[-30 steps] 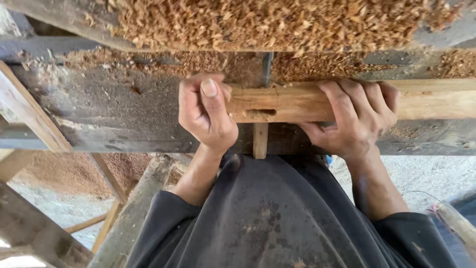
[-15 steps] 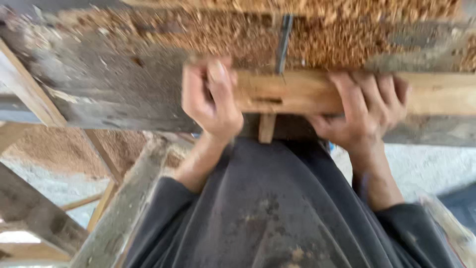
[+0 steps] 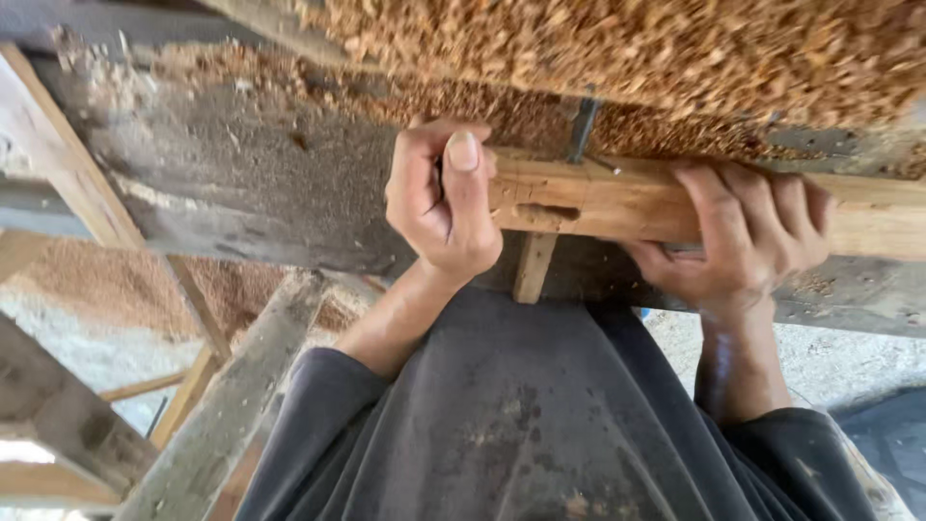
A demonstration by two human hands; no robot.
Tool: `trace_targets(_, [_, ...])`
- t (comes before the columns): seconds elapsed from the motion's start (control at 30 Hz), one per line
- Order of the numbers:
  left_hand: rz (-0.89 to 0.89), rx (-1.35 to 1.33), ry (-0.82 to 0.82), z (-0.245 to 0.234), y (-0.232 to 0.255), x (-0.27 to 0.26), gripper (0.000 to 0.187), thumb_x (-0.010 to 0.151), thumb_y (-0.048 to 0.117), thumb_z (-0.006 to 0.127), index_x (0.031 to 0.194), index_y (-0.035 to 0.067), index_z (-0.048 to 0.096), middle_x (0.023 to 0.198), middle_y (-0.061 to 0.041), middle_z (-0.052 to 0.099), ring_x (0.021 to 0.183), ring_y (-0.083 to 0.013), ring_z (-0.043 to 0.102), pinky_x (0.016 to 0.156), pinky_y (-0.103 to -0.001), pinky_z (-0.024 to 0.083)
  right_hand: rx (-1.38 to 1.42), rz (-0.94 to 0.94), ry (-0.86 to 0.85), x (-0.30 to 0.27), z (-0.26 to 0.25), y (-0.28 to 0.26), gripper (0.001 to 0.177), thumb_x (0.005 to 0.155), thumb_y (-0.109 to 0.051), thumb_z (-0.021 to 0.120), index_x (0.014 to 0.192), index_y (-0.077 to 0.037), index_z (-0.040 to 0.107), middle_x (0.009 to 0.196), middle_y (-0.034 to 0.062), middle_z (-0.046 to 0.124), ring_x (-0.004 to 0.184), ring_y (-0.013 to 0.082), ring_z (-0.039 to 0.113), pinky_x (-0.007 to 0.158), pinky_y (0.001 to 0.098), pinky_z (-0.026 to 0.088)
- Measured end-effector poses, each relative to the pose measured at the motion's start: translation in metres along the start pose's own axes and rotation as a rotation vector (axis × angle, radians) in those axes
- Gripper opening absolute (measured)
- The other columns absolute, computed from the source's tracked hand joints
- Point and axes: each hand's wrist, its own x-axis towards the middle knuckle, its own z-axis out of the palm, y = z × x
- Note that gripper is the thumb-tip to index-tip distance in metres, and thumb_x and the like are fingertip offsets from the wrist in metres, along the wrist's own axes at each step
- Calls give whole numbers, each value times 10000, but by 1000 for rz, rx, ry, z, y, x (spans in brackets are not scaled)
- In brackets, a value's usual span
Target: The person uses a chisel and hammer to carve rectangular notches into a wooden plank. They repeatedly strike the chisel to remove wood chips, then clear debris and reposition the plank to continue carving along marked lines.
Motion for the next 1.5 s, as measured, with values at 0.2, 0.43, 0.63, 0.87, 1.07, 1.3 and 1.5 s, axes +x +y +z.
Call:
trace_targets(0.2, [82, 43, -44, 14, -3, -3, 210, 1144, 200, 535, 1106, 15, 626, 743, 15, 557, 598, -54, 466, 698, -264, 419, -19, -59, -30, -7, -1, 32, 603, 888, -651, 752, 1118, -95, 794, 1028, 84, 781, 973, 244, 697, 973, 437, 501])
trace_targets(0.43, [84, 41, -92, 27, 7, -5, 223, 1157, 214, 546, 1115, 28, 662, 879, -30, 577, 669, -67, 494, 626, -244, 414, -13, -30, -59, -26, -7, 41, 624, 883, -653, 730, 1163, -98, 784, 1081, 82, 769, 986, 259, 688, 947, 466, 485])
trace_targets(0.63, [173, -77, -74, 16, -15, 10, 234, 1112, 203, 502, 1034, 47, 658, 728, 27, 557, 567, -47, 477, 460, -189, 382, 10, -54, 33, -15, 11, 26, 574, 945, -627, 750, 1186, -106, 736, 1036, 80, 746, 887, 213, 610, 855, 427, 462])
trace_targets(0.87, [176, 3, 2, -4, -24, 6, 227, 1164, 203, 497, 1091, 39, 637, 758, 4, 595, 574, -59, 528, 495, -239, 399, 53, -8, 12, 17, 1, -7, 584, 923, -578, 842, 1208, -94, 682, 1072, 57, 671, 967, 234, 617, 912, 427, 458])
trace_targets(1.07, [137, -48, -12, 39, -11, 2, 237, 1140, 192, 500, 1090, 11, 645, 765, -4, 578, 583, -35, 478, 483, -201, 348, -16, -45, -48, 26, -42, 11, 546, 845, -426, 966, 1206, -100, 719, 1086, 60, 678, 1016, 265, 619, 959, 427, 454])
trace_targets(1.3, [88, -63, -30, 10, -10, -3, 264, 1176, 210, 502, 1132, -13, 634, 752, -7, 593, 646, -59, 531, 619, -220, 435, 5, -59, -15, 8, -11, 7, 563, 878, -492, 887, 1218, -82, 705, 1105, 76, 680, 1037, 261, 614, 977, 442, 444])
trace_targets(1.5, [153, 4, -38, 1, -8, 5, 247, 1164, 212, 504, 1124, 15, 647, 786, -7, 599, 671, -56, 546, 608, -202, 437, -20, -74, 13, 4, -3, 0, 563, 897, -529, 818, 1186, -59, 704, 1104, 82, 701, 1041, 243, 627, 969, 415, 442])
